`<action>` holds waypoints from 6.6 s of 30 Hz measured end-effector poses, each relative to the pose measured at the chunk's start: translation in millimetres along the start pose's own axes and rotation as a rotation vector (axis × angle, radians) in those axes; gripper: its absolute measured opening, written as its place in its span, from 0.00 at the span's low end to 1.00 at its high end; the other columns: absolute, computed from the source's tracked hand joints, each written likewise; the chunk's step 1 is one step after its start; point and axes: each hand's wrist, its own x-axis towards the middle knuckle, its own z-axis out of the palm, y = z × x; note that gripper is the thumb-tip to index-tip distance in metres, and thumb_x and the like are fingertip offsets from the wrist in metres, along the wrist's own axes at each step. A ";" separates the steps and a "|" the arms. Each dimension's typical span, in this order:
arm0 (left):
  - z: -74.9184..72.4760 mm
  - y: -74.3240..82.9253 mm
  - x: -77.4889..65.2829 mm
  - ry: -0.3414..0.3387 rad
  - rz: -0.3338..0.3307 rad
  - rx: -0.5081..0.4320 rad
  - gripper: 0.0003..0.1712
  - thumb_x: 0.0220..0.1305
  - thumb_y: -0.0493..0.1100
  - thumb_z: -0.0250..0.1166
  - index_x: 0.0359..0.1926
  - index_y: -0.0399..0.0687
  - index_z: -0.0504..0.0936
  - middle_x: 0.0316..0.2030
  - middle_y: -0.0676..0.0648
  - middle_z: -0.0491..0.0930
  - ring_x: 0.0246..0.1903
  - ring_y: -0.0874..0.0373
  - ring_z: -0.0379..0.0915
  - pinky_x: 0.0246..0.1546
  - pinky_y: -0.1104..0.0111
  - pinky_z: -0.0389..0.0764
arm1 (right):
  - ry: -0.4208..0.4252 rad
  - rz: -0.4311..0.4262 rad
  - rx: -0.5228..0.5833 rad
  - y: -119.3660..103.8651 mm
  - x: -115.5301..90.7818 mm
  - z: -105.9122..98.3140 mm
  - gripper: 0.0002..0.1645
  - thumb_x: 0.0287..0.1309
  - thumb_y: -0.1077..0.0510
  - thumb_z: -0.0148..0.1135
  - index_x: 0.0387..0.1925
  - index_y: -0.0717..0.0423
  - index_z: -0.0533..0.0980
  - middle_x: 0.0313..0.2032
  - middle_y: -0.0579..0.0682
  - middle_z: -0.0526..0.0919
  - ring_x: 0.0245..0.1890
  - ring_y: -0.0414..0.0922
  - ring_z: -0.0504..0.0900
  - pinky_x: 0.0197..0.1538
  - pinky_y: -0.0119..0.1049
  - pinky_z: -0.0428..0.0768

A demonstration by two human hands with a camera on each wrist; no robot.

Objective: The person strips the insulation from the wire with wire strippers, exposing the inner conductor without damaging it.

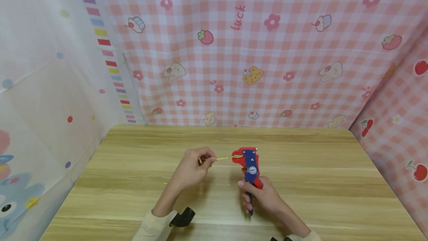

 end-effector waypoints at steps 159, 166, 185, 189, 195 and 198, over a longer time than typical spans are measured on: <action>-21.9 -68.8 -53.1 -0.103 -0.105 0.265 0.04 0.67 0.35 0.67 0.34 0.47 0.85 0.33 0.53 0.83 0.32 0.68 0.72 0.35 0.72 0.77 | -0.104 -0.131 0.238 26.7 -15.2 -54.5 0.08 0.79 0.59 0.48 0.50 0.60 0.67 0.34 0.48 0.84 0.33 0.44 0.85 0.46 0.42 0.87; -19.4 -59.6 -47.5 -0.038 -0.113 0.292 0.03 0.67 0.34 0.67 0.36 0.44 0.85 0.33 0.52 0.82 0.35 0.64 0.75 0.38 0.72 0.78 | -0.132 -0.094 0.196 21.6 -13.0 -54.9 0.10 0.78 0.58 0.50 0.50 0.61 0.69 0.35 0.48 0.85 0.35 0.45 0.86 0.47 0.44 0.87; -7.2 -44.1 -32.4 -0.047 -0.087 0.204 0.03 0.69 0.33 0.65 0.38 0.41 0.85 0.33 0.48 0.83 0.32 0.66 0.73 0.34 0.75 0.77 | -0.151 -0.134 0.098 -0.2 -11.8 -49.8 0.10 0.78 0.58 0.50 0.51 0.62 0.70 0.34 0.48 0.85 0.34 0.43 0.87 0.47 0.42 0.88; -5.7 -40.8 -29.3 -0.038 -0.060 0.199 0.04 0.70 0.33 0.64 0.38 0.40 0.85 0.32 0.49 0.82 0.30 0.66 0.72 0.32 0.75 0.76 | -0.161 -0.129 0.094 -2.1 -11.7 -48.3 0.11 0.78 0.58 0.50 0.51 0.63 0.70 0.35 0.48 0.85 0.35 0.43 0.87 0.48 0.41 0.87; -2.8 -38.2 -24.0 -0.047 -0.031 0.187 0.04 0.71 0.34 0.63 0.39 0.40 0.84 0.32 0.46 0.82 0.30 0.66 0.71 0.31 0.75 0.75 | -0.166 -0.118 0.096 -3.5 -11.2 -45.6 0.11 0.78 0.58 0.50 0.51 0.63 0.70 0.35 0.48 0.85 0.35 0.43 0.87 0.50 0.40 0.87; -2.2 -36.7 -22.6 -0.050 -0.020 0.181 0.05 0.72 0.34 0.62 0.39 0.40 0.84 0.33 0.45 0.82 0.30 0.66 0.71 0.31 0.75 0.75 | -0.185 -0.125 0.104 -2.5 -10.4 -43.9 0.11 0.78 0.58 0.50 0.51 0.62 0.71 0.35 0.48 0.85 0.35 0.43 0.87 0.50 0.40 0.87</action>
